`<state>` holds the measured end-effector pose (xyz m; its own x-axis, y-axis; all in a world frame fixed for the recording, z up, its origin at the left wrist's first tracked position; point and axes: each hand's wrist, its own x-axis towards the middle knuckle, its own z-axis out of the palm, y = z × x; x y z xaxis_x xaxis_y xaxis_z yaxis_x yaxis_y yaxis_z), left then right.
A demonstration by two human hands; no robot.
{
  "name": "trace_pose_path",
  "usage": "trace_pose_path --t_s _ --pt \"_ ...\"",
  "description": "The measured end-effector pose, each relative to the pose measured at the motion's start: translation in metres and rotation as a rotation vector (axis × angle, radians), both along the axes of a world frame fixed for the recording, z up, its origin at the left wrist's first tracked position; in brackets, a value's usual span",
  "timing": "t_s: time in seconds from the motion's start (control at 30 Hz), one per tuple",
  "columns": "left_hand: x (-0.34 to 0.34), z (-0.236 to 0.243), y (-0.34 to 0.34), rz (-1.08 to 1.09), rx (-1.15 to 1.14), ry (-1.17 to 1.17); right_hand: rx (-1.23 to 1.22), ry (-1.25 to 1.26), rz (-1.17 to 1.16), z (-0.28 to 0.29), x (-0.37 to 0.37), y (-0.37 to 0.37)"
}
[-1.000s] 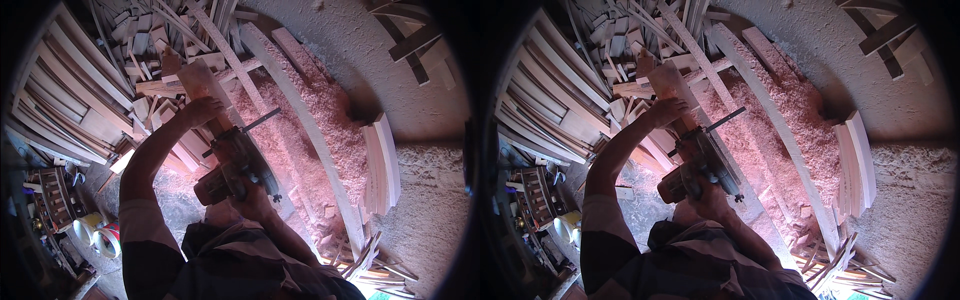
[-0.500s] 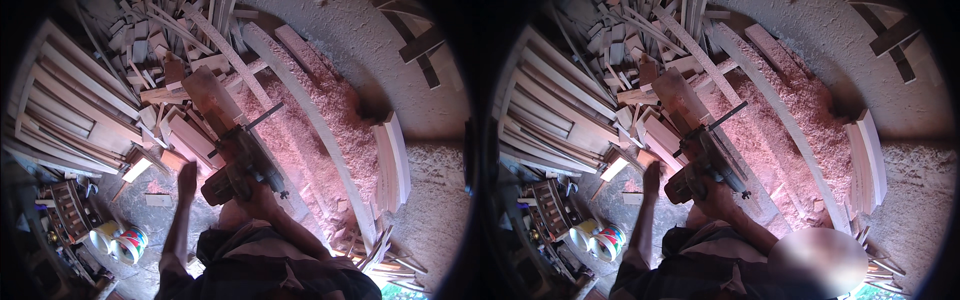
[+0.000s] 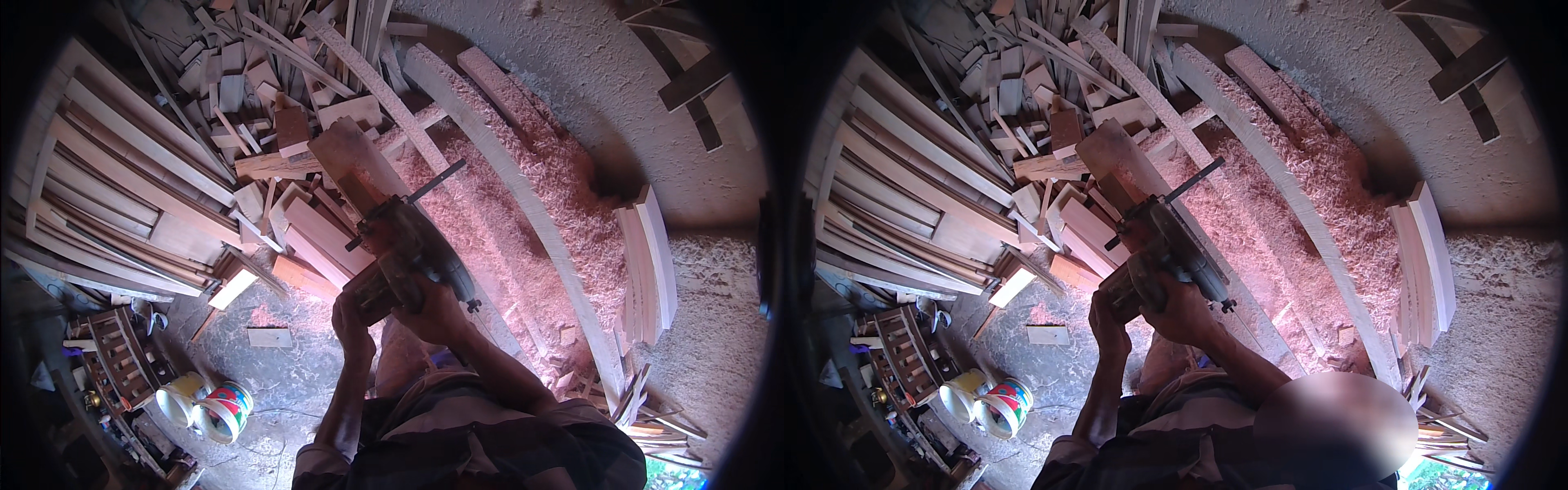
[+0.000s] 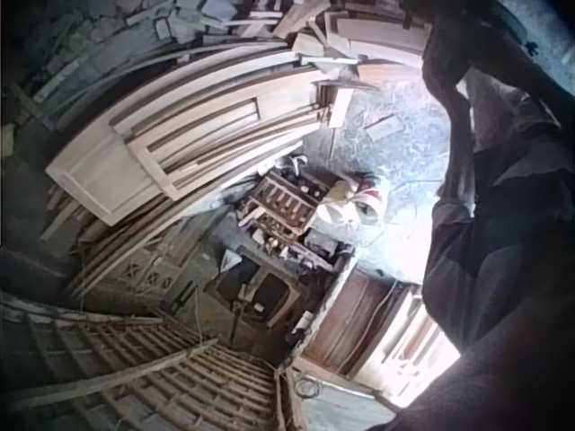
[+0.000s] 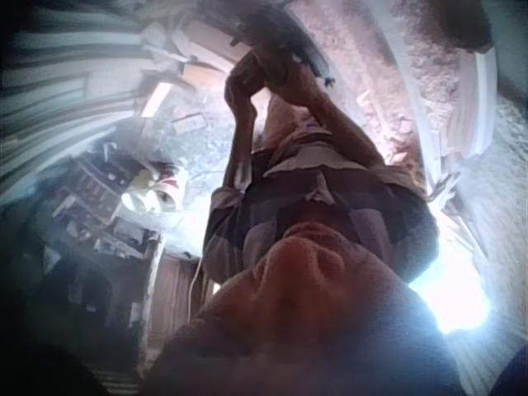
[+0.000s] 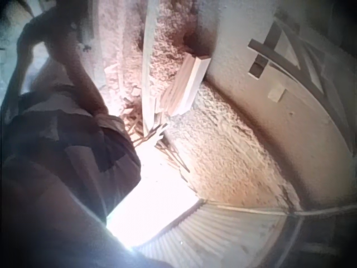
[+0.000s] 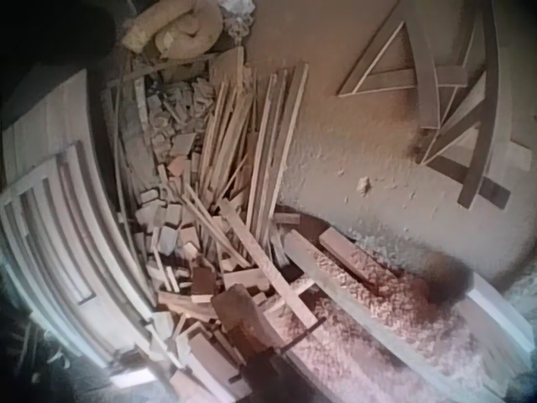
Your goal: The person uses a handheld circular saw to cut a long wooden plank into shorter pieces. They repeatedly position the plank, cut it, and move the cut sections aside in a cluttered workshop.
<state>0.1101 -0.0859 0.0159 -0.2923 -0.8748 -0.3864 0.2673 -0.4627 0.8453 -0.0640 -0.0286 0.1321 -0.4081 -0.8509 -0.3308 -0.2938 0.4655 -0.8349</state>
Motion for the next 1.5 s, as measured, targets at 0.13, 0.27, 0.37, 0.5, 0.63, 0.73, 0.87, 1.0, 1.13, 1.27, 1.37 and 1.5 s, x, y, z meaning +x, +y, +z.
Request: trace_pose_path --t_s 0.13,0.27,0.37,0.5,0.63,0.73,0.87,1.0,1.13,1.27,1.37,1.5 --pt "-0.005 -0.002 -0.011 0.058 -0.003 -0.017 -0.012 0.015 0.004 0.0 -0.001 -0.01" --pt "-0.013 0.005 -0.019 0.125 -0.02 0.017 -0.096 0.055 -0.014 -0.002 -0.001 -0.02" --pt "-0.016 0.008 -0.023 0.137 -0.028 0.042 0.008 0.009 0.006 -0.001 -0.003 -0.025" --pt "-0.016 0.007 -0.033 0.111 -0.076 -0.012 -0.037 0.032 0.004 -0.002 -0.002 -0.032" --pt "-0.016 0.007 -0.041 0.108 -0.034 0.011 -0.134 0.052 -0.011 -0.002 -0.001 -0.039" --pt "-0.019 0.011 -0.048 0.047 -0.062 0.064 -0.17 0.05 -0.011 -0.004 -0.001 -0.046" --pt "-0.024 0.017 -0.055 0.002 -0.071 0.063 -0.234 0.047 -0.024 -0.008 -0.001 -0.054" --pt "-0.026 0.022 -0.061 0.018 -0.025 0.039 -0.316 0.066 -0.049 -0.012 0.0 -0.06" --pt "-0.027 0.021 -0.067 0.013 -0.004 0.049 -0.294 0.024 -0.028 -0.017 -0.002 -0.07" --pt "-0.026 0.012 -0.076 0.04 0.02 0.039 -0.155 -0.053 -0.011 -0.018 -0.004 -0.081" --pt "-0.023 0.001 -0.085 0.014 0.0 0.074 -0.266 0.051 -0.019 -0.017 -0.003 -0.085" --pt "-0.021 -0.015 -0.106 0.08 0.013 0.069 -0.315 0.067 -0.039 -0.023 -0.004 -0.109"
